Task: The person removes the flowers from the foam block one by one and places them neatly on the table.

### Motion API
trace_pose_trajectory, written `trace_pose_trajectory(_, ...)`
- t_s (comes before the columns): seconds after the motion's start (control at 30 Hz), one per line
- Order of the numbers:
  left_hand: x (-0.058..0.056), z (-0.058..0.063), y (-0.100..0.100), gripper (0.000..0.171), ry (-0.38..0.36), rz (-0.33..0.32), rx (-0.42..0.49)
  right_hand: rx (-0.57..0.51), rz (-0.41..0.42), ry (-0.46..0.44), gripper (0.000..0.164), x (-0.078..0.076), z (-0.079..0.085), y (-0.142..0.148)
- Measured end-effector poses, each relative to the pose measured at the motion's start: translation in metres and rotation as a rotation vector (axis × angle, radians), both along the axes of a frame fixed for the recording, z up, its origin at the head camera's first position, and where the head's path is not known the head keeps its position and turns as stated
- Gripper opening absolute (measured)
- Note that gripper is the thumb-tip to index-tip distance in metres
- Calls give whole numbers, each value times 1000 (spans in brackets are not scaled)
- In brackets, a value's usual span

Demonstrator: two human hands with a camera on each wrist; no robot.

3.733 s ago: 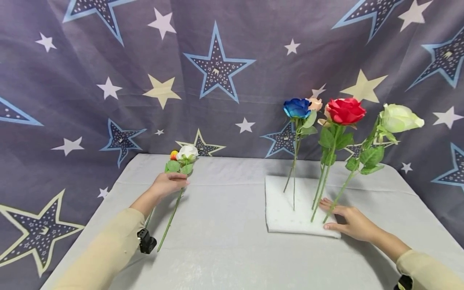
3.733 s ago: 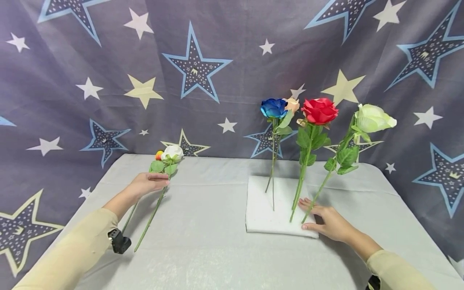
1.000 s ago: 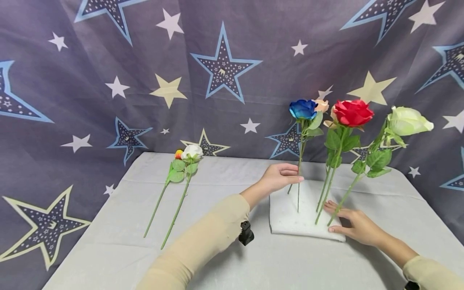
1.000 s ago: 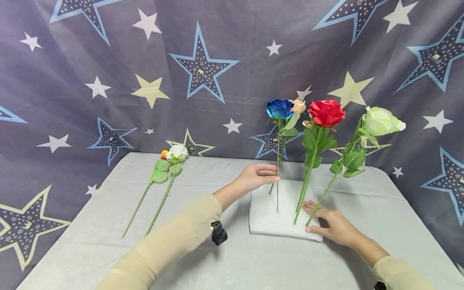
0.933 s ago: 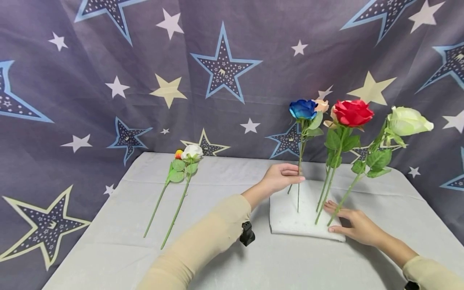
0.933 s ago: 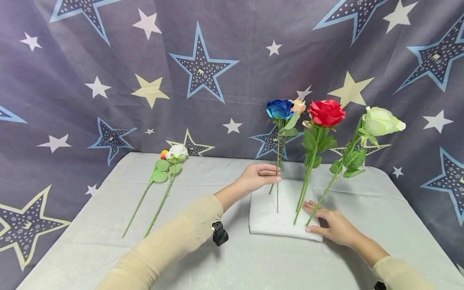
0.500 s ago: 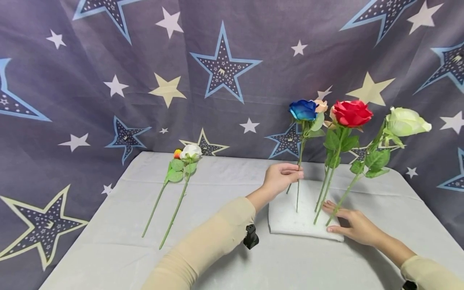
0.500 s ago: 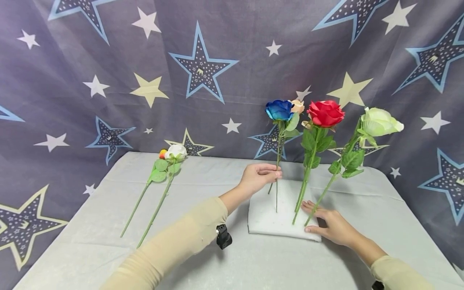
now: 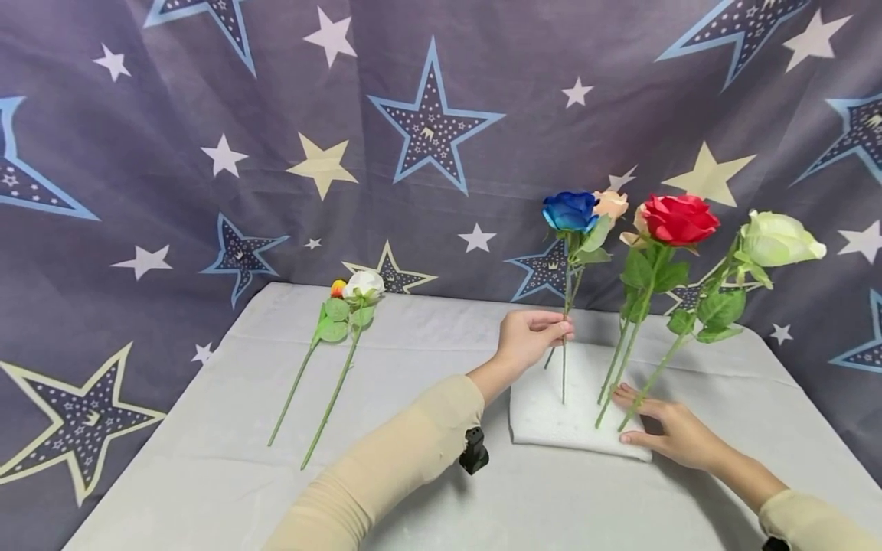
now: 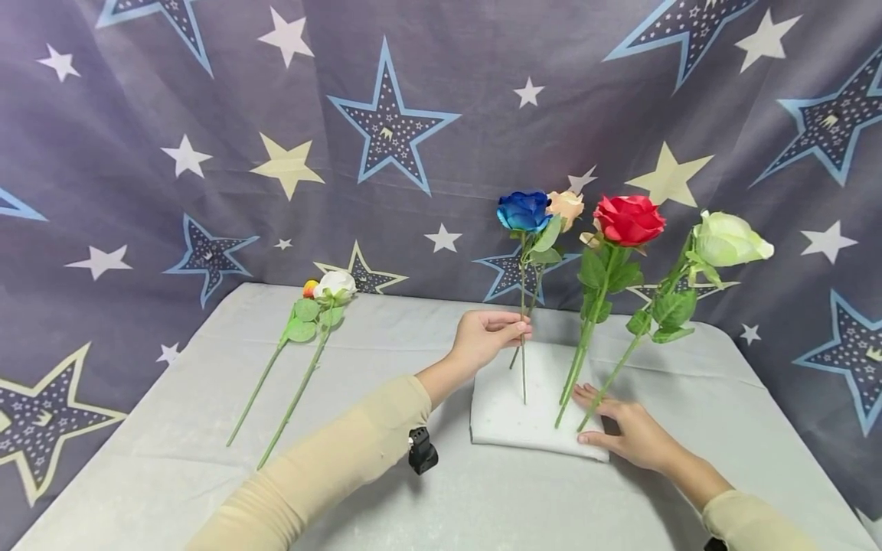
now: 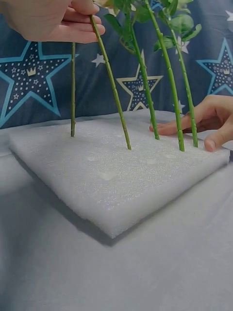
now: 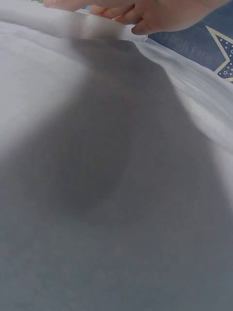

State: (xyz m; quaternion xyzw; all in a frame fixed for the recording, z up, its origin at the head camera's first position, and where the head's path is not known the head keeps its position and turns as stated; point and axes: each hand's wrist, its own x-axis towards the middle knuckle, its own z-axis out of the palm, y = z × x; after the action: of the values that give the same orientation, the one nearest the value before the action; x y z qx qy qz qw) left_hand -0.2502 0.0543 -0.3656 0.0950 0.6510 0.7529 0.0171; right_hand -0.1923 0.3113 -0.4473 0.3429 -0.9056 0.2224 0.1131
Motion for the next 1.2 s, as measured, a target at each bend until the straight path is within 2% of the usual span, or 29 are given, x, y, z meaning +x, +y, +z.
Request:
trace_pose_trajectory(0.17,2,1,1,18,42,0,-34,6,-11,0,57,1,-1,1)
trace_pose_trajectory(0.43,7,9,1,17,174,-6,-98,33,-41,-16,57,1,1,0)
trace_pose_trajectory(0.63,3,7,0,17,232,4,-119,32,-43,-22,57,2,2,0)
trace_pose_trajectory(0.77,2,7,-1,16,248,18,-129,12,-22,-16,57,1,1,0)
trace_pose_trajectory(0.93,2,12,-4,15,235,43,-93,10,-19,-6,57,1,0,0)
trace_pose_trajectory(1.1,1,16,-11,17,234,59,-95,8,-17,-12,57,1,0,0)
trace_pose_trajectory(1.2,-1,15,-15,18,206,47,-81,5,-16,-10,57,0,-1,1)
